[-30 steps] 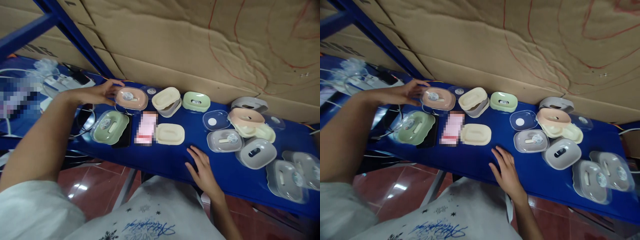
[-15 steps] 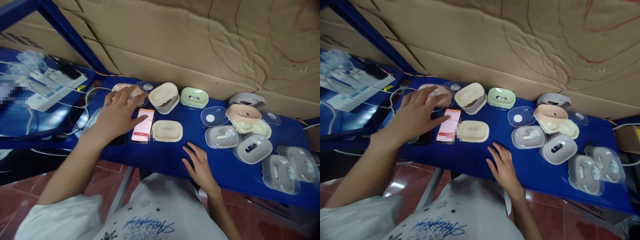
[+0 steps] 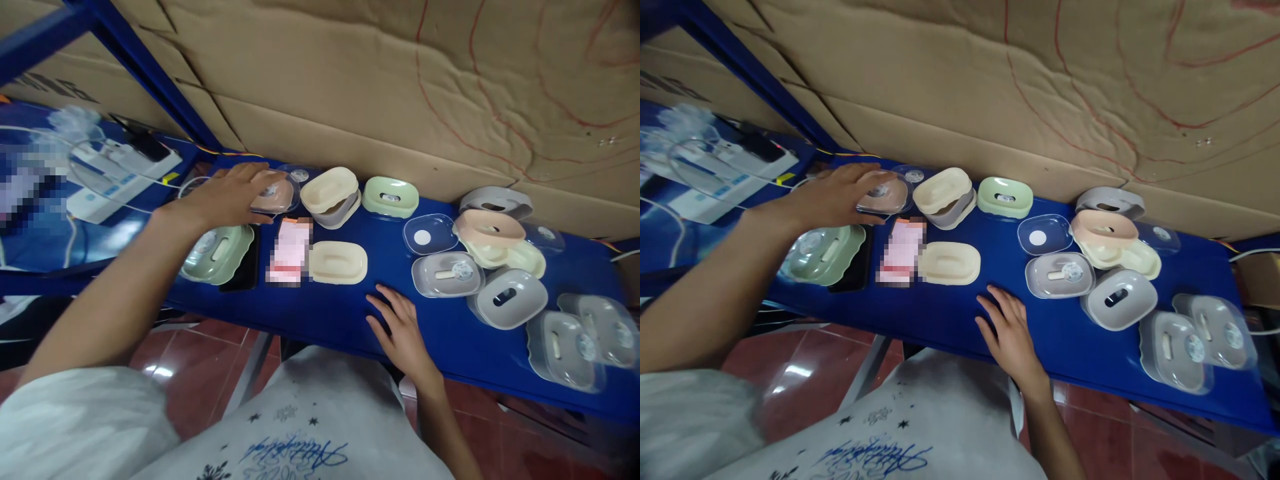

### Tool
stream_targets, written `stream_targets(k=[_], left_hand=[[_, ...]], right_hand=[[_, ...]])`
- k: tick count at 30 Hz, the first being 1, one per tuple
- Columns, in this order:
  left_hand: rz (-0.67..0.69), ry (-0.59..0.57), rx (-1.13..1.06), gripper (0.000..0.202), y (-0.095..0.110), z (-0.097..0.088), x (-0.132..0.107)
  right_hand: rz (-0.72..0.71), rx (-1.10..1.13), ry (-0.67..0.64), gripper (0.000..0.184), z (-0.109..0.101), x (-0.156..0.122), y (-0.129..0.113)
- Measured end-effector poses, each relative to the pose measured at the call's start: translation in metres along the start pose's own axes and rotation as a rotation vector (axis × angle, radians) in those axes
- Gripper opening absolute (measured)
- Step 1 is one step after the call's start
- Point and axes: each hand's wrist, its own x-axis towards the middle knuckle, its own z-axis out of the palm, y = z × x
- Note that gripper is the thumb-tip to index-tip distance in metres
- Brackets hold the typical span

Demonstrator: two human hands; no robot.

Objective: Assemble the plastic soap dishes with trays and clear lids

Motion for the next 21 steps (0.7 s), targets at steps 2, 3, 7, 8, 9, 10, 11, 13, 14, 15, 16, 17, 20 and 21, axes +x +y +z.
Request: stream_targets(k=[2,3,7,8,9,10,11,13,14,15,16,17,20,21], left_hand=[[0.012,-0.111,0.055,0.077,0.001,-0.003,0.001],[0.007,-0.143,0.071,0.074,0.002,-0.006,0.002],[-0.017,-0.181,0.103,0.08,0.005,-0.011,0.004],[-0.019,-0.19,0.107,0.082,0.006,-0.01,0.005],[-0.02,-0.195,0.106,0.082,0.006,-0.009,0.006],[-0.017,-0.197,0.103,0.081,0.006,-0.009,0.007],[-0.013,-0.193,0.098,0.079,0.004,-0.009,0.008],[-0.003,-0.168,0.077,0.078,-0.002,-0.01,0.008],[0.002,-0.151,0.056,0.08,-0.007,-0.012,0.008],[0.005,-0.136,0.027,0.082,-0.013,-0.014,0.008],[0.007,-0.126,-0.007,0.086,-0.019,-0.016,0.007],[0.011,-0.122,-0.043,0.09,-0.026,-0.017,0.006],[0.038,-0.146,-0.114,0.105,-0.041,-0.018,0.006],[0.041,-0.167,-0.123,0.108,-0.044,-0.017,0.007]], right_hand=[[-0.006,0.004,0.003,0.04,-0.001,0.0,0.001],[-0.006,0.006,0.004,0.039,-0.001,0.0,0.001],[0.0,0.009,0.004,0.038,-0.002,0.001,0.001],[0.001,0.009,0.003,0.038,-0.002,0.001,0.001],[0.002,0.011,0.004,0.038,-0.002,0.001,0.0],[0.002,0.014,0.004,0.038,-0.002,0.001,0.0],[0.002,0.019,0.005,0.038,-0.003,0.001,0.0],[0.004,0.028,0.007,0.037,-0.003,0.001,0.0],[0.004,0.031,0.008,0.037,-0.004,0.001,0.0],[0.004,0.034,0.009,0.037,-0.004,0.001,0.0],[0.004,0.037,0.011,0.036,-0.004,0.002,0.0],[0.002,0.041,0.014,0.036,-0.004,0.002,0.0],[-0.004,0.059,0.031,0.036,-0.004,0.002,0.002],[-0.005,0.067,0.037,0.035,-0.004,0.002,0.002]])
